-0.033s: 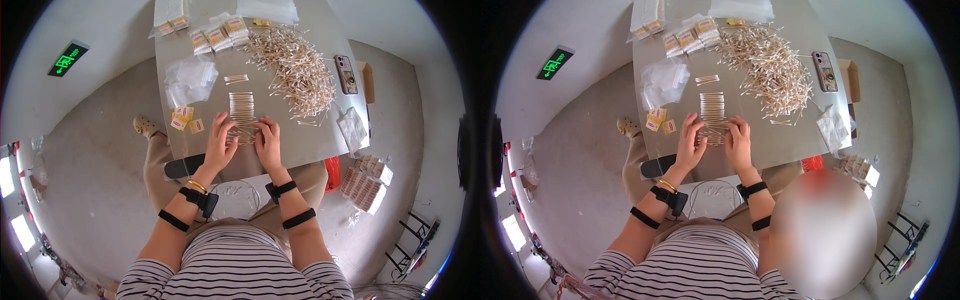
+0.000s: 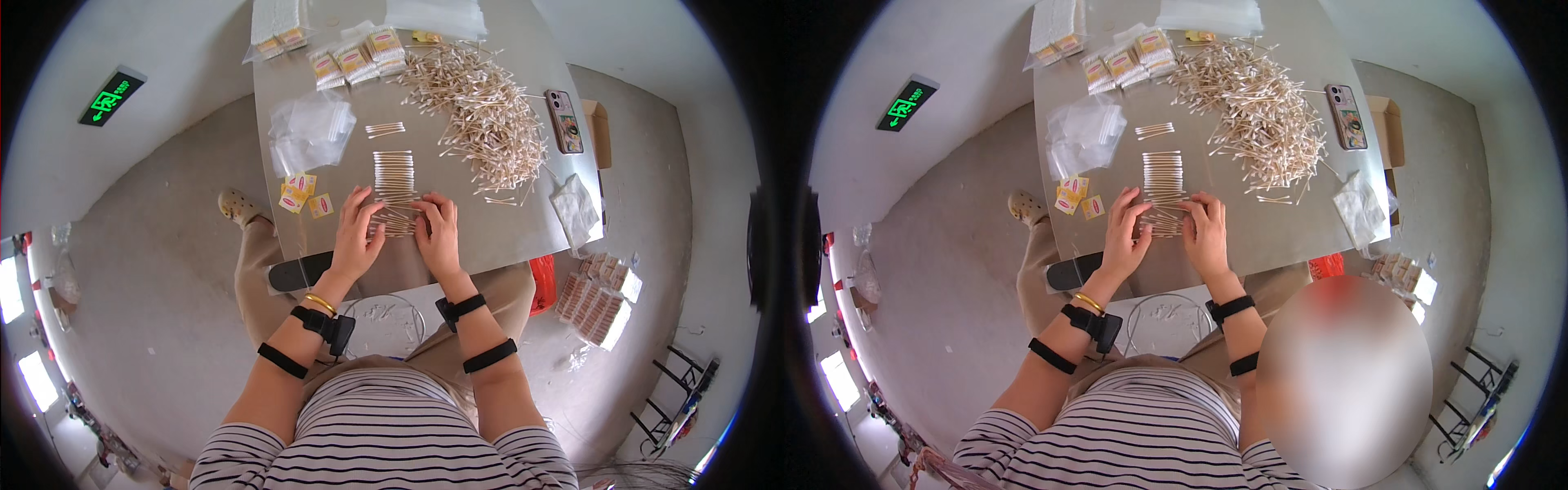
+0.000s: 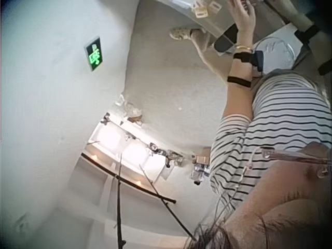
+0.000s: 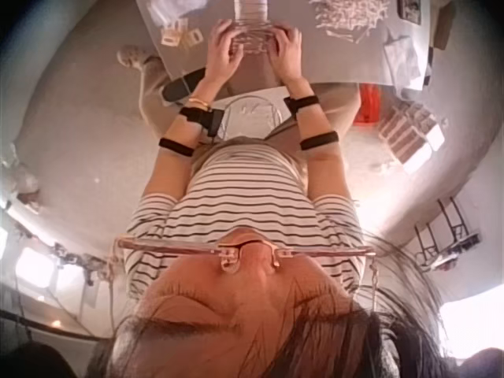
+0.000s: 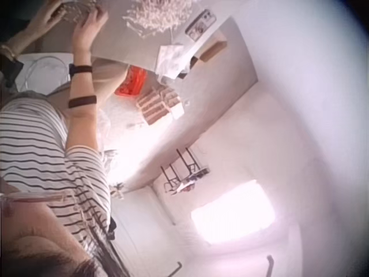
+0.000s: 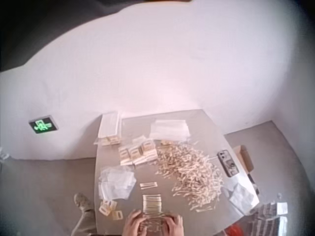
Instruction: Sort and package cotton swabs into small plastic bags.
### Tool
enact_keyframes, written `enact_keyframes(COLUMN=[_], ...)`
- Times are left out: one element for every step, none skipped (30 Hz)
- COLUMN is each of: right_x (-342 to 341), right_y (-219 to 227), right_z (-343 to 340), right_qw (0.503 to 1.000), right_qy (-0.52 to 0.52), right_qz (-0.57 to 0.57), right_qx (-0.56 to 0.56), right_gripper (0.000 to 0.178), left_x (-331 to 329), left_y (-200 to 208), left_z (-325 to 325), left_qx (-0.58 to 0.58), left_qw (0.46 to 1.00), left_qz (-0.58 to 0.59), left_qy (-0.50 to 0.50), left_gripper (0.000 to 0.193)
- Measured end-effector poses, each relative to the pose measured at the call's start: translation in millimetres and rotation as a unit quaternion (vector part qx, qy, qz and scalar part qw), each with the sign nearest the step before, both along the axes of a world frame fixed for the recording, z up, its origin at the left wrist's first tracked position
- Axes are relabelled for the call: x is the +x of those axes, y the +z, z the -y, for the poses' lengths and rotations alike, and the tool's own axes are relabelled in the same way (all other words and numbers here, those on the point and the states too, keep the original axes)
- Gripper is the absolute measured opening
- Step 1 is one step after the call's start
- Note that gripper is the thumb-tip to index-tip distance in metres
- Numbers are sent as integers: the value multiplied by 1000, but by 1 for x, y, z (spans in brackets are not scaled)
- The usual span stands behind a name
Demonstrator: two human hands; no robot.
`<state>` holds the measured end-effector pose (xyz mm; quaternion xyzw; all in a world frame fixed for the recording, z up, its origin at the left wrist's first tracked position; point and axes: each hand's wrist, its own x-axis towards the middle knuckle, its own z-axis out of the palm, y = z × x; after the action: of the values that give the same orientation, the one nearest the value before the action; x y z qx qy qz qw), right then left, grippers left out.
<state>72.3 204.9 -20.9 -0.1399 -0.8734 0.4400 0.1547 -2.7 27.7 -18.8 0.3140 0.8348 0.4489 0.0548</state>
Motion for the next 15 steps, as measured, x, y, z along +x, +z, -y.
enact_keyframes(right_x=[-1,-3,-4,-6,-7,-7,-8,-9,-11,-13,-15,-16,-17,-19,-20], right_y=[6,10,9,10,10,10,11,12,12,11,10,9,10,10,11], right_z=[-1,-2,-3,-6,-8,-9,-8,-7,-5,-4,-3,-3,-2,-1,-1], right_qw=[1000,1000,1000,998,996,996,993,990,990,988,986,986,985,984,984], right_qy=[4,8,7,18,29,28,35,41,41,52,63,61,64,68,67], right_qz=[9,19,18,10,3,2,6,11,11,13,16,16,22,29,29], right_qx=[11,22,22,56,90,90,112,133,133,145,156,156,160,163,162], right_gripper=[27,21,21,21,21,21,19,17,17,15,13,13,12,10,10], left_x=[0,0,-1,-5,-10,-14,-17,-21,-24,-26,-28,-30,-31,-33,-34], left_y=[1,2,2,3,4,5,6,6,7,7,7,7,7,7,7], left_z=[2,3,3,1,-1,-4,-5,-5,-5,-5,-5,-5,-5,-5,-5], left_qx=[-5,-11,-11,-24,-36,-48,-48,-76,-104,-103,-114,-126,-126,-128,-130], left_qw=[1000,999,999,998,997,995,995,992,989,989,988,986,986,985,984], left_qz=[-13,-26,-26,-40,-55,-69,-69,-79,-89,-89,-96,-102,-102,-111,-119], left_qy=[17,34,33,41,48,56,55,58,61,59,49,38,37,31,25], left_gripper=[41,32,32,30,28,26,26,24,22,22,21,20,20,18,17])
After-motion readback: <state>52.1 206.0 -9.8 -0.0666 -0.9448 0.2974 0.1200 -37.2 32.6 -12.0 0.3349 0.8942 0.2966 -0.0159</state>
